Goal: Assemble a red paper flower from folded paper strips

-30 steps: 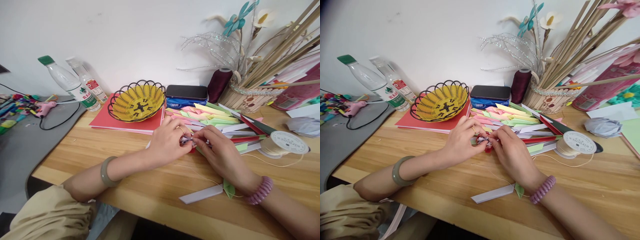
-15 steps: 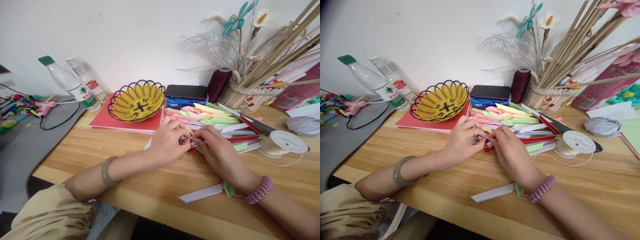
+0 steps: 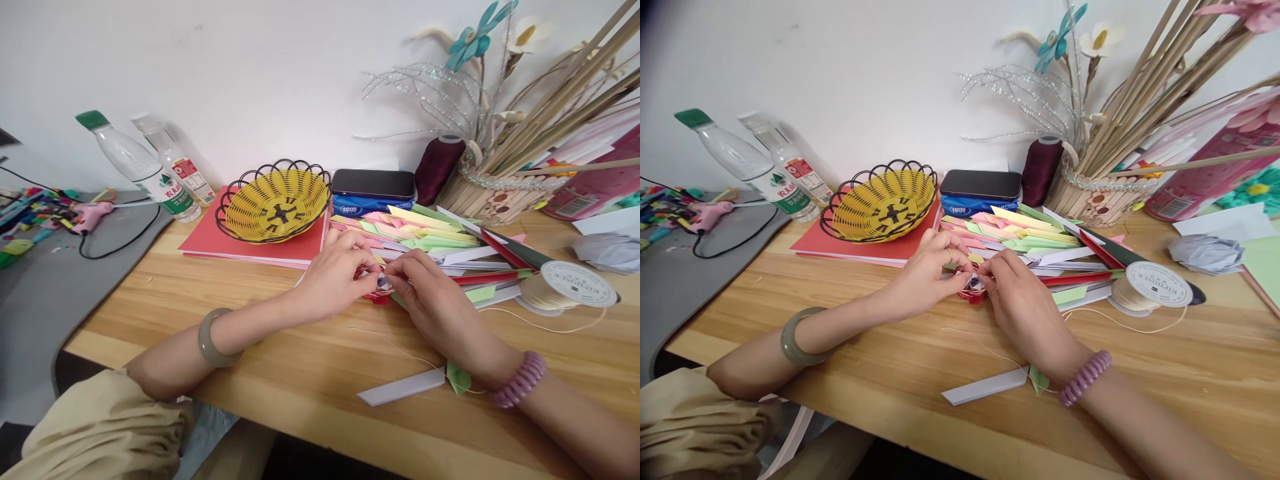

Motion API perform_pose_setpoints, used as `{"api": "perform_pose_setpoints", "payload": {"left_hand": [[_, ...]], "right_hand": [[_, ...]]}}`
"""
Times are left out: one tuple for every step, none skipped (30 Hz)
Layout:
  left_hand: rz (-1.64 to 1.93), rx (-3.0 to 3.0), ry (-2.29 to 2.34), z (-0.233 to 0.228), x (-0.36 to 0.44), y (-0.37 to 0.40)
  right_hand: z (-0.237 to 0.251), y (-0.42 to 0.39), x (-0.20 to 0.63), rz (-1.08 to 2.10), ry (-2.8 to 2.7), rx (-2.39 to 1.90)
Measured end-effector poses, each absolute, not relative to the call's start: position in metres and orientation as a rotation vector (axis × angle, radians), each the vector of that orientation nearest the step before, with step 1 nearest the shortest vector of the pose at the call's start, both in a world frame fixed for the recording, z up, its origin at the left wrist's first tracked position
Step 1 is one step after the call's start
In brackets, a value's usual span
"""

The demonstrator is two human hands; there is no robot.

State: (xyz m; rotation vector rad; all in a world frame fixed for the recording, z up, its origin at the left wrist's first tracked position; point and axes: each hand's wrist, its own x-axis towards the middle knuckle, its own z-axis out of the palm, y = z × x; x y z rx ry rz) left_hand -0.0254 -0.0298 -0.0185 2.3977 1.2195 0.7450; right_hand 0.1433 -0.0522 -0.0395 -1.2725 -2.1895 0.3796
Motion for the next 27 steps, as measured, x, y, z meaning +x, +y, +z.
{"api": "perform_pose_setpoints", "payload": {"left_hand": [[0.738, 2.385, 1.222, -0.019, -0.025, -0.029], [0.730, 2.372, 1.223, -0.019, -0.025, -0.029], [0.721, 2.359, 1.224, -0.019, -0.026, -0.028], [0.714, 2.350, 1.224, -0.019, -0.026, -0.028], [0.710, 2.342, 1.225, -0.019, -0.026, -0.027], [0.711, 2.338, 1.226, -0.020, -0.027, -0.027], [0.718, 2.337, 1.226, -0.020, -0.027, -0.027], [0.729, 2.340, 1.222, -0.020, -0.027, -0.027], [0.743, 2.344, 1.217, -0.021, -0.028, -0.027], [0.757, 2.349, 1.208, -0.022, -0.028, -0.027], [0.767, 2.353, 1.198, -0.022, -0.028, -0.027], [0.774, 2.357, 1.190, -0.023, -0.028, -0.027], [0.779, 2.359, 1.183, -0.024, -0.028, -0.027], [0.781, 2.362, 1.178, -0.024, -0.028, -0.027], [0.782, 2.363, 1.177, -0.025, -0.028, -0.026], [0.782, 2.365, 1.177, -0.025, -0.028, -0.026], [0.784, 2.365, 1.177, -0.026, -0.028, -0.026], [0.786, 2.363, 1.178, -0.027, -0.028, -0.026], [0.785, 2.359, 1.179, -0.027, -0.028, -0.026], [0.785, 2.350, 1.181, -0.028, -0.028, -0.026], [0.787, 2.336, 1.184, -0.029, -0.028, -0.026], [0.790, 2.317, 1.185, -0.031, -0.028, -0.026], [0.792, 2.294, 1.187, -0.032, -0.028, -0.025], [0.791, 2.267, 1.189, -0.033, -0.027, -0.025], [0.787, 2.237, 1.192, -0.034, -0.027, -0.024], [0.778, 2.206, 1.194, -0.035, -0.027, -0.023], [0.765, 2.173, 1.191, -0.035, -0.027, -0.022]], "right_hand": [[-0.039, -0.052, 0.143, 0.372, -2.187, -1.270], [-0.039, -0.052, 0.143, 0.362, -2.182, -1.271], [-0.038, -0.053, 0.143, 0.352, -2.177, -1.272], [-0.038, -0.053, 0.143, 0.345, -2.171, -1.273], [-0.038, -0.053, 0.143, 0.342, -2.167, -1.269], [-0.038, -0.053, 0.143, 0.345, -2.163, -1.261], [-0.037, -0.053, 0.143, 0.352, -2.158, -1.249], [-0.037, -0.053, 0.142, 0.364, -2.152, -1.234], [-0.036, -0.053, 0.142, 0.383, -2.143, -1.222], [-0.036, -0.053, 0.142, 0.406, -2.135, -1.214], [-0.035, -0.052, 0.142, 0.433, -2.127, -1.210], [-0.035, -0.052, 0.142, 0.460, -2.121, -1.213], [-0.034, -0.051, 0.142, 0.486, -2.117, -1.221], [-0.034, -0.051, 0.142, 0.512, -2.116, -1.232], [-0.034, -0.050, 0.142, 0.533, -2.118, -1.244], [-0.034, -0.050, 0.142, 0.552, -2.122, -1.257], [-0.034, -0.049, 0.142, 0.571, -2.129, -1.271], [-0.034, -0.049, 0.142, 0.586, -2.135, -1.283], [-0.034, -0.049, 0.142, 0.596, -2.140, -1.291], [-0.034, -0.049, 0.142, 0.605, -2.145, -1.293], [-0.034, -0.049, 0.142, 0.615, -2.148, -1.289], [-0.035, -0.049, 0.142, 0.628, -2.148, -1.281], [-0.035, -0.049, 0.142, 0.646, -2.145, -1.270], [-0.035, -0.049, 0.142, 0.668, -2.142, -1.257], [-0.035, -0.049, 0.141, 0.691, -2.138, -1.243], [-0.035, -0.049, 0.141, 0.713, -2.131, -1.228], [-0.035, -0.049, 0.141, 0.729, -2.125, -1.214]]}}
